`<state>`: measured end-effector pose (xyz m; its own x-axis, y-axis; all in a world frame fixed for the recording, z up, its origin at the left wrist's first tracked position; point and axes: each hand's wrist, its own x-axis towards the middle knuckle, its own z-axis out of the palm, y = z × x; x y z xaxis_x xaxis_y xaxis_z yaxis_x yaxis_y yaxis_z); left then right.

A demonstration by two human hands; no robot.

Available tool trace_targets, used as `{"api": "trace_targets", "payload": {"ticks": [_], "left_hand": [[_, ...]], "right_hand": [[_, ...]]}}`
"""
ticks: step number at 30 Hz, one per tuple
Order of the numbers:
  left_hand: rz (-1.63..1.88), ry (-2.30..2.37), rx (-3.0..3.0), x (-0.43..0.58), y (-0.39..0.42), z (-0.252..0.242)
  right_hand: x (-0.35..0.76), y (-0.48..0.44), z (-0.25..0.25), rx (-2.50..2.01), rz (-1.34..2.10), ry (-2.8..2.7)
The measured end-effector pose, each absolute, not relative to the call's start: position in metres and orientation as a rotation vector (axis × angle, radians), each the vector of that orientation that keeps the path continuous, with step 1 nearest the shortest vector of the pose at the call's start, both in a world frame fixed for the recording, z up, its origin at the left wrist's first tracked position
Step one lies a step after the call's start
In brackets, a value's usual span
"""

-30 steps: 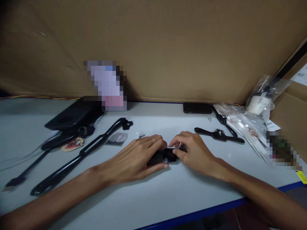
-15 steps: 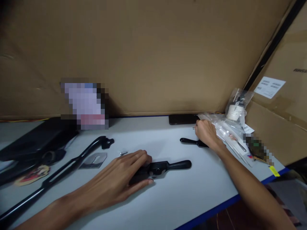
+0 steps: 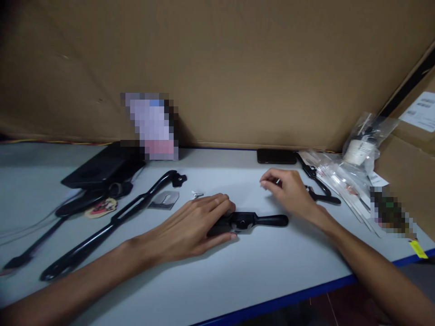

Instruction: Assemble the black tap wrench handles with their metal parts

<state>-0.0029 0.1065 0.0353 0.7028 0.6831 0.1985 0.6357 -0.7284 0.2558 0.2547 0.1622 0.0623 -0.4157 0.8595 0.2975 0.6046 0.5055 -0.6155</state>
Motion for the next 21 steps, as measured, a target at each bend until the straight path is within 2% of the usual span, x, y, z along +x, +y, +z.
{"api": "trace_targets", "payload": {"ticks": [6, 10, 16, 21], "left_hand": [[0.464, 1.049, 2.713, -0.004, 0.108, 0.033], [0.472, 1.062, 2.68, -0.004, 0.108, 0.031], [0.47, 1.062, 2.681, -0.004, 0.109, 0.029], [0.451, 1.071, 2.691, -0.003, 0.11, 0.027]], "right_hand": [[0.226, 0.121, 0.06, -0.943, 0.771, -2.367], [0.226, 0.119, 0.055, -0.874, 0.746, -2.42], [0.227, 0.115, 0.05, -0.828, 0.52, -2.536], [0.226, 0.114, 0.047, -0.803, 0.531, -2.539]]}}
